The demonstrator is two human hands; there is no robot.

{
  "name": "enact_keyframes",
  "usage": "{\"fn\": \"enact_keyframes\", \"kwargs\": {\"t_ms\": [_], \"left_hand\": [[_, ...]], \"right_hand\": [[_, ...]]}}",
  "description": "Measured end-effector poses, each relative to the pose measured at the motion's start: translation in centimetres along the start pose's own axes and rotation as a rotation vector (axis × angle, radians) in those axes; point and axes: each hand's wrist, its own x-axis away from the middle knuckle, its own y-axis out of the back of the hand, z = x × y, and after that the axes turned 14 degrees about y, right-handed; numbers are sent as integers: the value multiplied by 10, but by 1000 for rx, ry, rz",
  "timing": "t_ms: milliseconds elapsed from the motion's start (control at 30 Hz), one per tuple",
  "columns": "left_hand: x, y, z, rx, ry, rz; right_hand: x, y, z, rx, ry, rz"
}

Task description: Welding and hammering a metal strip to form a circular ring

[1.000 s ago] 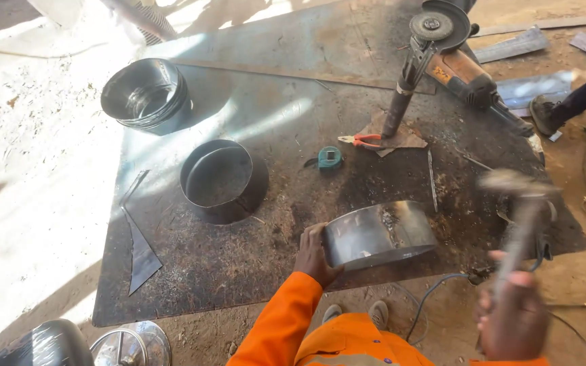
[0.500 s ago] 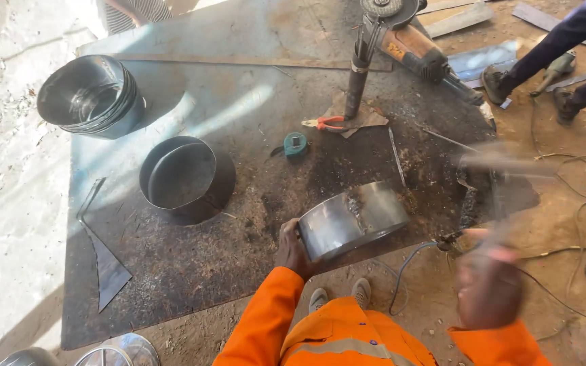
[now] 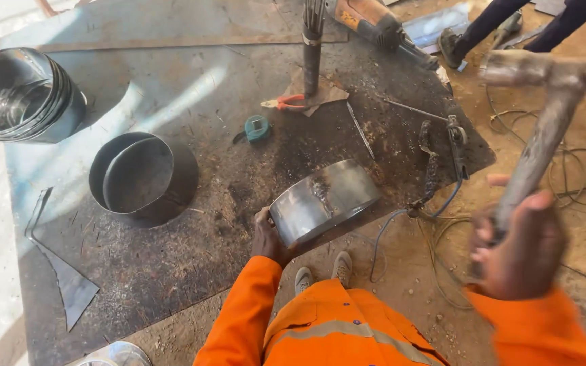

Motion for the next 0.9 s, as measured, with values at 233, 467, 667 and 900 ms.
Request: {"fn": "enact_keyframes", "kwargs": {"t_ms": [233,467,667,900], "left_hand": [[18,25,-8,182,123,86],[24,45,-63,509,657,80],[53,51,-73,497,786,286],[69,32,-54,505,815,233]], "right_hand": [[31,17,-116,350,-303,322],[54,49,-122,317,-551,119],[110,61,-159,733,-737,321],[170,78,-207,514,-988,293]]}}
